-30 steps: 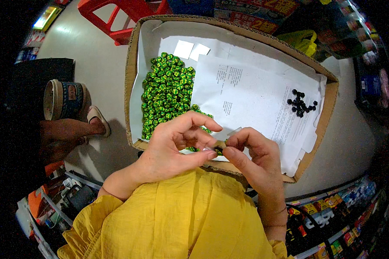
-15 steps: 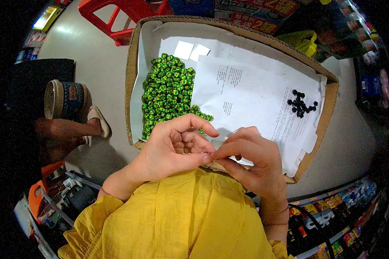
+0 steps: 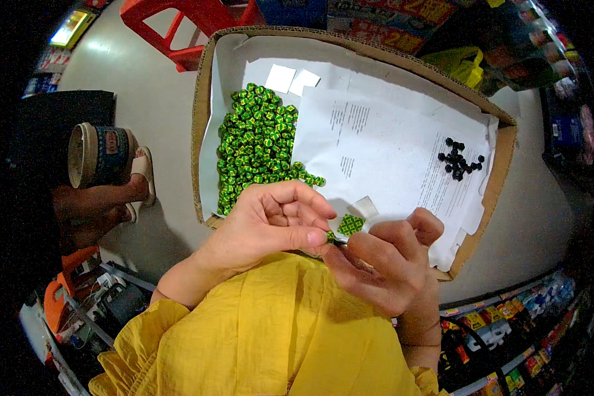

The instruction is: The person picks up green star-shaped plastic pieces and black plastic bases, then applies small white adhesive squares to the bases and joins them with the green stars.

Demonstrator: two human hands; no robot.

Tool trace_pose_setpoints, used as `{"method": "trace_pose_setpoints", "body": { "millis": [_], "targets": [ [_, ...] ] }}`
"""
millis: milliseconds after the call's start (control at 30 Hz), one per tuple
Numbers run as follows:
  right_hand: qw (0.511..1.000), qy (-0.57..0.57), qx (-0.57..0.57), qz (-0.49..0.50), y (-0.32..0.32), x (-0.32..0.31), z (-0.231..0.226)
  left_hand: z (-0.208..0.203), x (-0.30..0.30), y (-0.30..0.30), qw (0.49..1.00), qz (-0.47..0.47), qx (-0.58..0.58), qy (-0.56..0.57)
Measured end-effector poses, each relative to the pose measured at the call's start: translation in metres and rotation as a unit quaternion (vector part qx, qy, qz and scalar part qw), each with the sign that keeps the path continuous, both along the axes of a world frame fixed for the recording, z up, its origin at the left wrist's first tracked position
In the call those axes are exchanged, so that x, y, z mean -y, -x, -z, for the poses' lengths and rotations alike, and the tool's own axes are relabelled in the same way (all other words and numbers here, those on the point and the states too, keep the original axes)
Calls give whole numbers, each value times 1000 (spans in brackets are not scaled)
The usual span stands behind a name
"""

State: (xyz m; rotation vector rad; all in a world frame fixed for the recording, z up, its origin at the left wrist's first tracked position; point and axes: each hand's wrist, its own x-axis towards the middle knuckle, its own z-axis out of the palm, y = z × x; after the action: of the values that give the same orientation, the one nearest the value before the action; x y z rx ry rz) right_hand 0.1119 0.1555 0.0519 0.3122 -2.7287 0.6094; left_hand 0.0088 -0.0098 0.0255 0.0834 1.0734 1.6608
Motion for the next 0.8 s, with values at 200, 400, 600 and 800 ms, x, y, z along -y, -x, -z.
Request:
{"method": "trace_pose_setpoints", "body": {
  "millis": [200, 400, 600, 800],
  "targets": [
    [823, 554, 47, 115, 3, 13, 23, -5, -3, -6, 998, -55, -19, 6],
    [795, 586, 90, 130, -1, 14, 26, -2, -4, -9, 992, -74, -104, -5],
    [630, 741, 148, 182, -1, 17, 24, -1, -6, -11, 989, -94, -109, -23],
    [595, 784, 95, 153, 2, 34, 27, -4, -12, -13, 986, -139, -89, -34]
  ]
}}
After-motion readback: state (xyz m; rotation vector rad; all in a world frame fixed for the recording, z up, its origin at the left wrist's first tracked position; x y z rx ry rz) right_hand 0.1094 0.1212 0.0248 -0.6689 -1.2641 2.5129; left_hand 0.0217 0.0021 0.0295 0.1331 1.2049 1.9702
